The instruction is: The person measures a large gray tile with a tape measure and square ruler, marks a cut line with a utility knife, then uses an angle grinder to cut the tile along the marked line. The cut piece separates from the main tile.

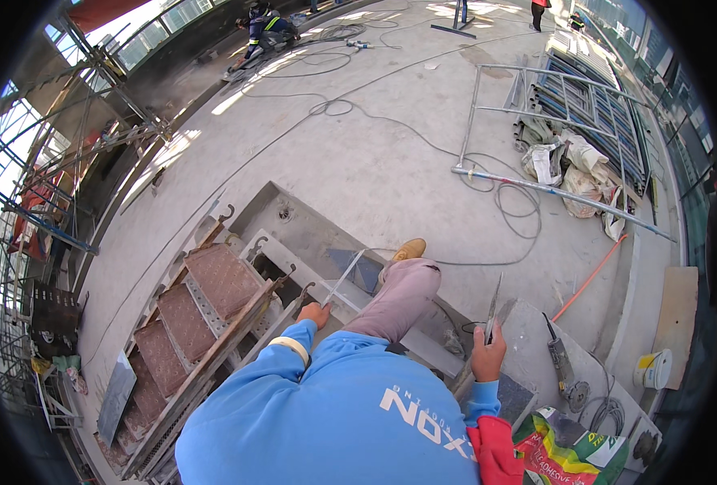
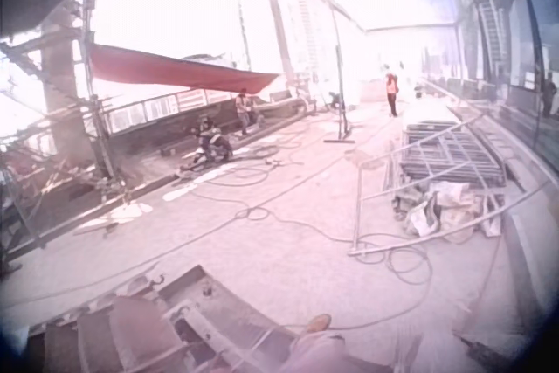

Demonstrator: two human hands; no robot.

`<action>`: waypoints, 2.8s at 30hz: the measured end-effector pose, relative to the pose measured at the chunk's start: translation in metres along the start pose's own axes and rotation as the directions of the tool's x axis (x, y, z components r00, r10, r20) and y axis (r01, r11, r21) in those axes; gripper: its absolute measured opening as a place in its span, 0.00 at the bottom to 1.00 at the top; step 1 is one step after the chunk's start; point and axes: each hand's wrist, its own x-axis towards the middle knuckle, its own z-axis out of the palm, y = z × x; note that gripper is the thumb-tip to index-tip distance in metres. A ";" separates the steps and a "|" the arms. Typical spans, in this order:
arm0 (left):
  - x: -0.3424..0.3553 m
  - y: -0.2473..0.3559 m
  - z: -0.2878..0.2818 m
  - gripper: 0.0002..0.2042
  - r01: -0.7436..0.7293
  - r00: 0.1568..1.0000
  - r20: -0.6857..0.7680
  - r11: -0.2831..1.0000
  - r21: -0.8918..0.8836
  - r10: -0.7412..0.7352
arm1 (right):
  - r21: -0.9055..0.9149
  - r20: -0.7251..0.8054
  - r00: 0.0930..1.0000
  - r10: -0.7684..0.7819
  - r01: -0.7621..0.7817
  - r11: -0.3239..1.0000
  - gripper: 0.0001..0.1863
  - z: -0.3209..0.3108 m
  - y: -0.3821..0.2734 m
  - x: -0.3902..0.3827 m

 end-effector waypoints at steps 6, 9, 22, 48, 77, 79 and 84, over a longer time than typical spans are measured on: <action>0.184 0.129 0.005 0.35 -0.140 0.984 0.138 0.959 0.248 0.108 | -0.098 -0.055 0.998 0.015 -0.020 0.995 0.27 0.011 0.036 0.216; 0.337 0.302 0.011 0.35 -0.174 0.978 0.156 0.956 0.237 0.139 | -0.188 -0.148 0.983 0.110 -0.137 0.972 0.27 -0.033 0.076 0.411; 0.386 0.978 -0.081 0.21 -0.772 0.612 0.335 0.633 0.059 0.716 | -0.288 -0.155 0.832 0.532 -0.553 0.782 0.29 -0.197 -0.004 0.761; -0.270 1.736 0.436 0.17 -0.880 -0.387 0.823 -0.433 -0.196 0.415 | 0.313 -0.860 0.274 0.430 -0.382 0.870 0.32 -0.970 0.309 0.748; -0.533 2.414 1.060 0.24 -0.995 0.040 0.679 0.088 -0.037 0.733 | 0.466 -0.873 -0.397 0.282 -0.513 0.721 0.16 -2.075 0.816 0.843; -0.481 2.389 1.064 0.24 -0.951 0.290 0.592 0.157 0.267 0.751 | 0.499 -0.862 -0.407 0.302 -0.580 0.644 0.18 -2.152 0.909 0.851; -0.518 2.274 1.047 0.24 -0.593 0.779 0.355 0.421 0.687 0.517 | 0.544 -0.825 -0.360 0.436 -0.715 0.438 0.23 -2.311 1.157 0.876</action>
